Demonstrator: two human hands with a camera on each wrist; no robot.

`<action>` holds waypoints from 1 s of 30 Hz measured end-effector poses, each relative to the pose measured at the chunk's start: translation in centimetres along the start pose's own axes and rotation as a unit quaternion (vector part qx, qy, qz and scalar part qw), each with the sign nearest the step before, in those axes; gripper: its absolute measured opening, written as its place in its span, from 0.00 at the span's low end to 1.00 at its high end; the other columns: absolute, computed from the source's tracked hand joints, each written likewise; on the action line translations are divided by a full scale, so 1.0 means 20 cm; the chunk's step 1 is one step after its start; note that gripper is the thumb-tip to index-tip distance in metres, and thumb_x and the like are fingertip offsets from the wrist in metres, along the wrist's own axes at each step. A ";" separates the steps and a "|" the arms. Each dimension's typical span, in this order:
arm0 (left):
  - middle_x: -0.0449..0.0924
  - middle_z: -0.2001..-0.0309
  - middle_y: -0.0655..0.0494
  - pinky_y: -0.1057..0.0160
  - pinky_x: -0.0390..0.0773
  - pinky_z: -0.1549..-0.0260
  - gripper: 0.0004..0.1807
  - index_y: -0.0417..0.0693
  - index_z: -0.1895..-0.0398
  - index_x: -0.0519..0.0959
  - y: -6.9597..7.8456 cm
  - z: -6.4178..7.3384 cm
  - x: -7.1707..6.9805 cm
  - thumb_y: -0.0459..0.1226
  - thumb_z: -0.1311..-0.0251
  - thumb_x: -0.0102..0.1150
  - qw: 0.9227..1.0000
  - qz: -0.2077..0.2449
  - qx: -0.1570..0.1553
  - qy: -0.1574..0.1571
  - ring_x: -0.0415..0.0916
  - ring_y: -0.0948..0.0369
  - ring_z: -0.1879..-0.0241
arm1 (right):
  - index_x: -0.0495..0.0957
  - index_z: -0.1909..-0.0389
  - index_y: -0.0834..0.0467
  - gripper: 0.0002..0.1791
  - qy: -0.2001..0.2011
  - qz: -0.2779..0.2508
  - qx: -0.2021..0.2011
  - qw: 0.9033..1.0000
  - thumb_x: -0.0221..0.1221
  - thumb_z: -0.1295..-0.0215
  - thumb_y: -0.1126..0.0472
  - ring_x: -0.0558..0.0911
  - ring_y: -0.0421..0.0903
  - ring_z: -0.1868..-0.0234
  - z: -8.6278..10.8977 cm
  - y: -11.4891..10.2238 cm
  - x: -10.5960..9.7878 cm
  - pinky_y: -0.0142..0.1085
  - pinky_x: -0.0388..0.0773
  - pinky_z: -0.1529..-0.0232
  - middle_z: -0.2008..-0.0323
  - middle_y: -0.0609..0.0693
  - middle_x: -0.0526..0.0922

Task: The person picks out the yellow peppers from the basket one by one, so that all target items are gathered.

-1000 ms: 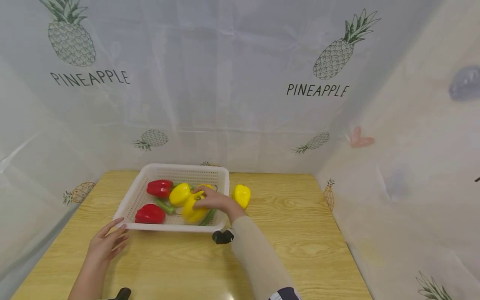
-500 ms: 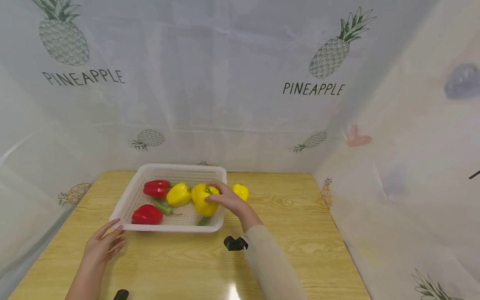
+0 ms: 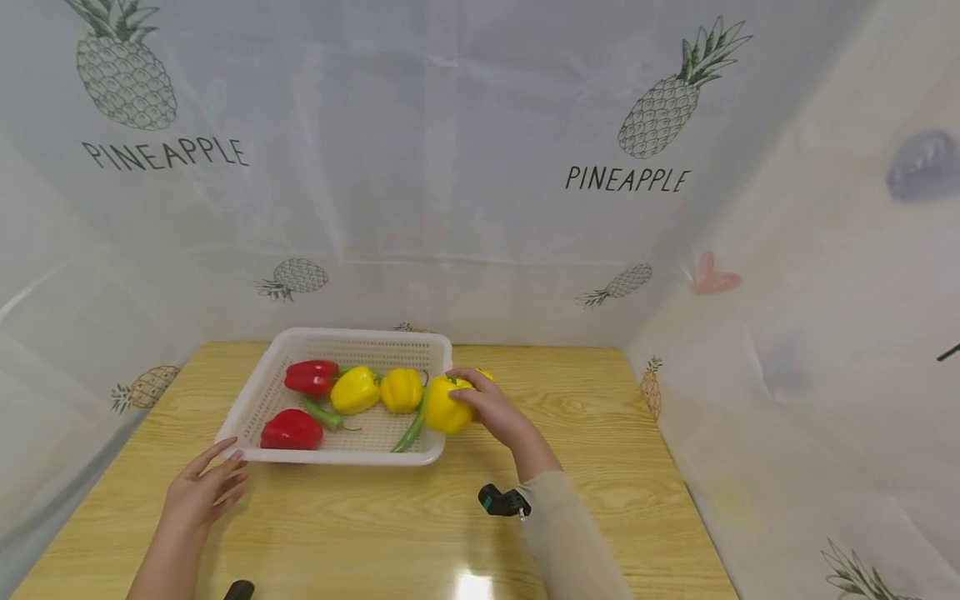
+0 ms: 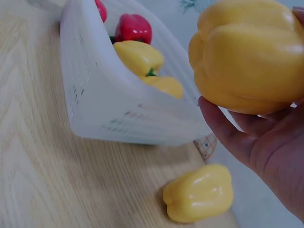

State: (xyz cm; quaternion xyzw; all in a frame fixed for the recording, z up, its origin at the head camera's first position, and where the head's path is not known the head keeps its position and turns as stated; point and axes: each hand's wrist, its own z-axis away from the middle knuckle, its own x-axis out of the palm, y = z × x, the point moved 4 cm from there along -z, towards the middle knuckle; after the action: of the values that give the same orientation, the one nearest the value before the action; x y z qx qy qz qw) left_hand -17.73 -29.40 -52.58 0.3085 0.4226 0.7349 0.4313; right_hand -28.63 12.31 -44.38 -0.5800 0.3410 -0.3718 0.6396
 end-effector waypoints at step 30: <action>0.84 0.68 0.68 0.66 0.82 0.64 0.13 0.76 0.53 0.79 0.00 0.01 0.01 0.45 0.38 0.65 1.000 -0.012 -0.001 0.003 0.81 0.67 0.67 | 0.65 0.40 0.59 0.32 0.149 0.048 0.040 0.987 0.69 0.43 0.65 0.74 0.54 0.51 0.24 0.35 -0.35 0.40 0.77 0.54 0.45 0.62 0.69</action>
State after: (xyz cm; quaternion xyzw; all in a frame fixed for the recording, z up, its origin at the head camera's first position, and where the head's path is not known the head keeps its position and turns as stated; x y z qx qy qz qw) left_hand -17.56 -29.11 -52.46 0.3013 0.4270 0.7309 0.4390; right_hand -27.31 21.04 -50.90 -0.4749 0.4449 -0.4361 0.6215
